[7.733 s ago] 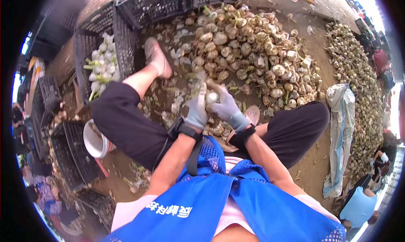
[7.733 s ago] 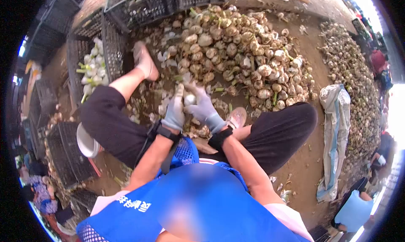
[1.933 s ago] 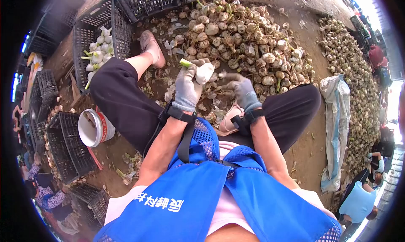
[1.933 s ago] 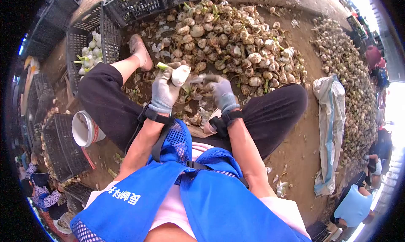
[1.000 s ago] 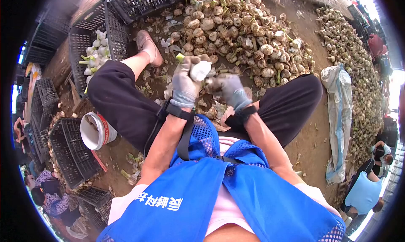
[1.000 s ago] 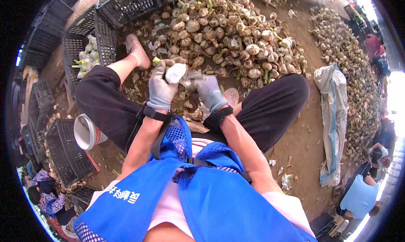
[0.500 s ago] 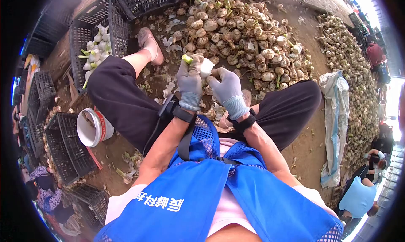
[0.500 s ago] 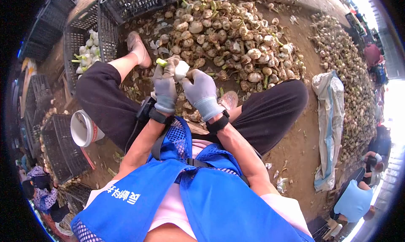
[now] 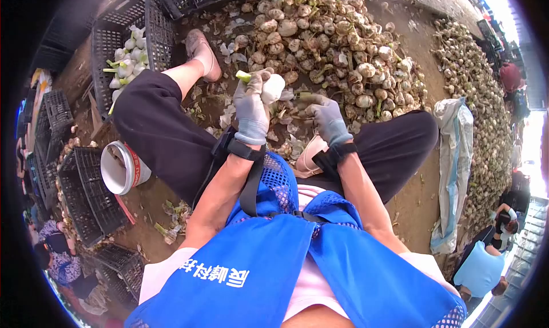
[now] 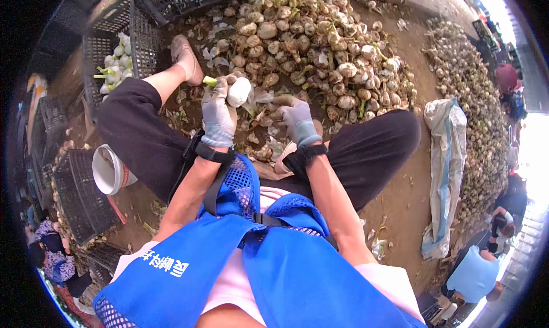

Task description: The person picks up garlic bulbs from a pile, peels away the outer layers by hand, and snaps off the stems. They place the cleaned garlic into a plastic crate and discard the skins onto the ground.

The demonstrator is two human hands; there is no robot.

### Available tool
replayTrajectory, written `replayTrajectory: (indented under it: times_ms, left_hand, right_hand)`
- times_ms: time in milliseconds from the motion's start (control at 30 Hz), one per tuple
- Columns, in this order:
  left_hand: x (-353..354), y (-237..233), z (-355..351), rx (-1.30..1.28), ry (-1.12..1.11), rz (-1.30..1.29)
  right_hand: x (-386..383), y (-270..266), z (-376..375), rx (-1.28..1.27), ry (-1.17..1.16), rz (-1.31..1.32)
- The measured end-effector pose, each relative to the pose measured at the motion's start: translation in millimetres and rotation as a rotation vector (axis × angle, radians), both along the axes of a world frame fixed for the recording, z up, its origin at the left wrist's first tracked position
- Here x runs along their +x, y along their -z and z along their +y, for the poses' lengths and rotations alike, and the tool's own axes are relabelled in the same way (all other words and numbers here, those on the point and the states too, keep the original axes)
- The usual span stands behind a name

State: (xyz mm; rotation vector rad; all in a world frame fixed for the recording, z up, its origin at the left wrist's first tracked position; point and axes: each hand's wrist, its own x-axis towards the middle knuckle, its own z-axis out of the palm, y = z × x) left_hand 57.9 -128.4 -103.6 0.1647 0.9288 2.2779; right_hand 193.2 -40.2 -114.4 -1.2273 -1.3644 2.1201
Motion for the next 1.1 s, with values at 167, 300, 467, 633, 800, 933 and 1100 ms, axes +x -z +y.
replayTrajectory:
  times_ms: [167, 300, 467, 633, 800, 933, 1100]
  left_hand:
    - [4.8, -8.0, 1.5, -0.259, -0.063, 0.357]
    - [8.0, -16.7, -2.3, -0.267, -0.074, 0.765]
    - [10.7, -13.9, -6.9, -0.238, 0.082, 0.494]
    - [-11.1, 9.1, -6.5, 0.251, 0.247, -0.42]
    - [-16.4, 11.5, -2.1, 0.249, 0.203, -0.637]
    - [-14.3, 9.7, -6.2, 0.049, 0.191, -0.324]
    - [-25.9, 13.7, -9.9, 0.016, 0.175, -0.6]
  right_hand:
    - [-17.9, -49.6, -24.6, 0.394, -0.135, -0.032]
    - [-25.9, -52.3, -30.1, 0.42, -0.128, -0.097]
    - [-23.5, -39.8, -33.6, 0.27, -0.005, -0.051]
    - [10.8, 30.1, -4.9, -0.311, -0.017, -0.104]
    - [-16.5, 11.1, -1.0, 0.802, -0.268, -0.391]
    - [-37.2, -75.1, -29.9, 1.267, -0.463, -0.671]
    - [-47.2, -57.6, -53.8, 1.314, -1.378, -0.782]
